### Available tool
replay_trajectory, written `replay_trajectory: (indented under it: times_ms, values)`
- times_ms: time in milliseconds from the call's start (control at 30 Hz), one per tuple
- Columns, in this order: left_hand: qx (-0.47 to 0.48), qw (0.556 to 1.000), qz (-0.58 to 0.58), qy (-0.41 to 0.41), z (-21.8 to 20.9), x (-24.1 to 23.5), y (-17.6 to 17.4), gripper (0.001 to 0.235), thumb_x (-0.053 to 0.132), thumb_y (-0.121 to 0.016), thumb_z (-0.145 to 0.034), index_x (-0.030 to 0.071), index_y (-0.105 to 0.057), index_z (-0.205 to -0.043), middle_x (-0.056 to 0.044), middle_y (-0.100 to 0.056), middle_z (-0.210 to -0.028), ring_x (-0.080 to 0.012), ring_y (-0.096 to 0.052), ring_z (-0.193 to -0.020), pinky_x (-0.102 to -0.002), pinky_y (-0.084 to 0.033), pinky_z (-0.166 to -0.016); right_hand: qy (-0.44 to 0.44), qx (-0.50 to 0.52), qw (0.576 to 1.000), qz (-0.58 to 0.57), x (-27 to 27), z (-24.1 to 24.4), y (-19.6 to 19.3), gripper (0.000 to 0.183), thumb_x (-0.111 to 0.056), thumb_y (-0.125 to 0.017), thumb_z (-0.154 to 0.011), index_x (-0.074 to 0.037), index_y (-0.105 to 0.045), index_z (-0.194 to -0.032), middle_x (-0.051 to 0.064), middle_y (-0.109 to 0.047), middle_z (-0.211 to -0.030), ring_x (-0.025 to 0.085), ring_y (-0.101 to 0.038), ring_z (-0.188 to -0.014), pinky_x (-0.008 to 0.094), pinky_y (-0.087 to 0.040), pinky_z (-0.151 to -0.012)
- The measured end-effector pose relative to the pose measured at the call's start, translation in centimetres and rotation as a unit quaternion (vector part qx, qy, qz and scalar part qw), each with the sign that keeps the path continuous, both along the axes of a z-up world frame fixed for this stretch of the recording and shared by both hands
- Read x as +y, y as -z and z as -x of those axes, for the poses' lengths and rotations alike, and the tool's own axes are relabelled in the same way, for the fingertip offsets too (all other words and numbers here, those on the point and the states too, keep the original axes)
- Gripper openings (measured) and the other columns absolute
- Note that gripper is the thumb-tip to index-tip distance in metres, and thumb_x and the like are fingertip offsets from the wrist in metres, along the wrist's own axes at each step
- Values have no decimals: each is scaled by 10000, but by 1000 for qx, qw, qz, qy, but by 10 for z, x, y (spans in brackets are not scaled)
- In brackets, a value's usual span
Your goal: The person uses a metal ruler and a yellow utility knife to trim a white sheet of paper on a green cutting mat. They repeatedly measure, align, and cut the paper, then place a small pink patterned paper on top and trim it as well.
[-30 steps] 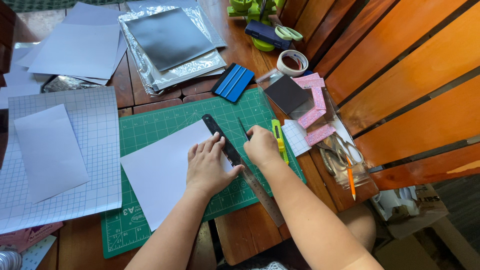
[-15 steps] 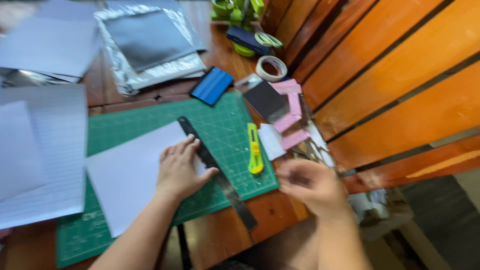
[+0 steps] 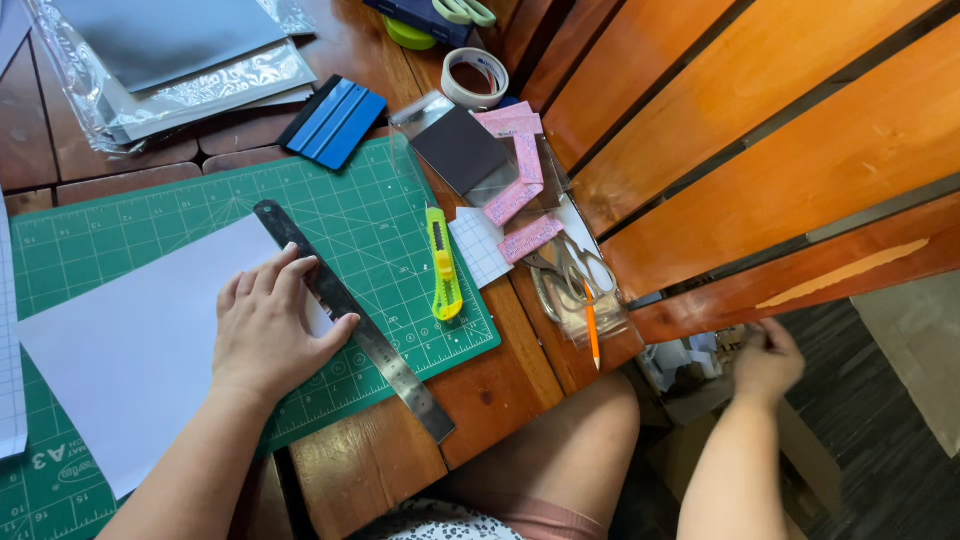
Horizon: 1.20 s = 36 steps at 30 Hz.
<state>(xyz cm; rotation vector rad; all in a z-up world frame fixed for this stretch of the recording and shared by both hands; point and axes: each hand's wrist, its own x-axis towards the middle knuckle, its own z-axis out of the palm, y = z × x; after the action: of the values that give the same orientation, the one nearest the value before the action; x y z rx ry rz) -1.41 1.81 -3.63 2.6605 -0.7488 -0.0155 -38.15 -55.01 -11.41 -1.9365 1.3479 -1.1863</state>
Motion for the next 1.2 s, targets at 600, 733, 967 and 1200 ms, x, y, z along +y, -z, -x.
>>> replay_trajectory:
  times_ms: [600, 733, 967, 1200]
  values:
    - [117, 977, 170, 57, -9, 35, -31, 470, 286, -738, -882, 208, -587, -1320, -46, -401, -1606, -277, -383, -1489, -544, -139, -1271, -177, -30, 945, 272, 255, -81, -116, 224, -78, -563, -1220, 43, -636, -1045, 188, -681, -987, 364, -653, -950, 455, -506, -922]
    - [74, 969, 204, 113, 50, 86, -67, 565, 401, -768, -864, 192, -556, -1344, -65, -384, -1633, -319, -378, -1512, -654, -134, -1224, -402, 55, 894, 193, 380, -109, -126, 109, -198, -638, -972, -126, -707, -926, 15, -704, -919, 192, -669, -811, 305, -505, -755]
    - [-81, 962, -6, 262, 148, 183, -5, 937, 393, -740, -769, 143, -347, -1582, -84, -301, -1677, -253, -234, -1564, -513, -98, -1260, -767, 88, 603, 202, 448, -133, -90, 306, -200, -541, -1043, -89, -694, -1284, 136, -647, -1216, 366, -615, -1232, 541, -465, -1089]
    - [-254, 945, -75, 191, 162, 174, 25, 780, 196, -338, -892, 46, -162, -1638, -137, -154, -1722, -272, -139, -1599, -460, -105, -1308, -710, 147, 641, 251, 462, -143, -70, 441, -1, -503, -969, -91, -644, -1376, 157, -612, -1392, 362, -566, -1341, 537, -431, -1138]
